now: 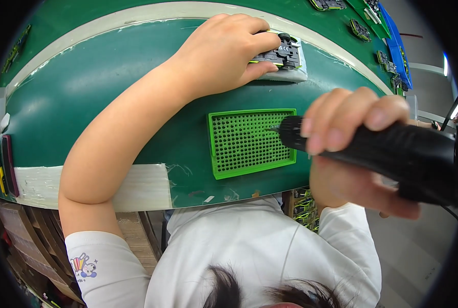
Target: The person assembles toy cars by taking each car from a conveyor belt, driving screws into the underside of the car using an electric screwdriver, and placing the finished cars into a partitioned box.
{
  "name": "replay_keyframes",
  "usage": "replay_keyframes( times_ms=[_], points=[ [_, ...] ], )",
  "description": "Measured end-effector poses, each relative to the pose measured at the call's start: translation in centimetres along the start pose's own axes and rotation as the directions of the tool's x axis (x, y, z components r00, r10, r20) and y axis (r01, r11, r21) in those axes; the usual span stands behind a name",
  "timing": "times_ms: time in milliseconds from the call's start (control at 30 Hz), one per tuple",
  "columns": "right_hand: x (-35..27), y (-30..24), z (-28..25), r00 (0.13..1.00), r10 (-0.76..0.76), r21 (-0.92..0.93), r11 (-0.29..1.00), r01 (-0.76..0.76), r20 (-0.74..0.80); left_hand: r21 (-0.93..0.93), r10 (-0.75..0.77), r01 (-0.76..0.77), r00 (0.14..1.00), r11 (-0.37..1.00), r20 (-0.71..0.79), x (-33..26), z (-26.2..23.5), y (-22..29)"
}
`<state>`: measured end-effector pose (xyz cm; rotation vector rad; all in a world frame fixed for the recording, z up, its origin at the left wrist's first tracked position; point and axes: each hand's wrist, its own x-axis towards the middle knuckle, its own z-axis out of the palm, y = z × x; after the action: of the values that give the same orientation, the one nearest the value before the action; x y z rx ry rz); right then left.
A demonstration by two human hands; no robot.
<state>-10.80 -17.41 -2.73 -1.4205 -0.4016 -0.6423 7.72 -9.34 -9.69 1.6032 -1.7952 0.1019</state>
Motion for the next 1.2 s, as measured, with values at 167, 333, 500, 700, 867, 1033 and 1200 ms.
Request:
replay_keyframes(
  times_ms=[167, 333, 500, 700, 867, 1033, 1200],
  points=[
    [-0.9, 0.6, 1.6, 0.998, 0.015, -0.074, 0.997, -0.020, -0.059, -0.062, 0.021, -0.021, 1.000, 0.998, -0.012, 0.6, 0.6, 0.1],
    [-1.2, 1.2, 0.8, 1.000, 0.017, -0.086, 0.996, -0.019, -0.016, -0.098, 0.099, -0.106, 0.992, 0.990, -0.073, 0.7, 0.3, 0.3],
    [-1.4, 1.7, 0.9, 1.000, 0.010, -0.075, 0.997, -0.012, -0.030, -0.134, 0.050, -0.050, 0.999, 0.990, -0.004, 0.8, -0.5, 0.6],
    [-1.4, 2.0, 0.3, 0.999, -0.002, -0.041, 0.999, 0.004, 0.047, -0.143, 0.047, -0.045, 0.999, 0.989, 0.011, 0.8, -0.7, 0.7],
    [-1.5, 2.0, 0.4, 1.000, -0.026, -0.068, 0.997, 0.025, -0.009, -0.145, 0.066, -0.070, 0.997, 0.987, -0.032, 0.8, -0.7, 0.7],
    [-1.9, 1.4, 1.2, 0.997, -0.006, -0.121, 0.993, -0.004, -0.080, -0.061, 0.019, -0.014, 0.997, 0.998, 0.077, 1.1, -1.7, 2.0],
    [-2.5, 1.7, 1.5, 0.990, 0.015, -0.091, 0.995, -0.027, -0.138, -0.050, -0.020, 0.015, 0.995, 0.999, -0.101, -0.3, -2.0, 2.3]
  ],
)
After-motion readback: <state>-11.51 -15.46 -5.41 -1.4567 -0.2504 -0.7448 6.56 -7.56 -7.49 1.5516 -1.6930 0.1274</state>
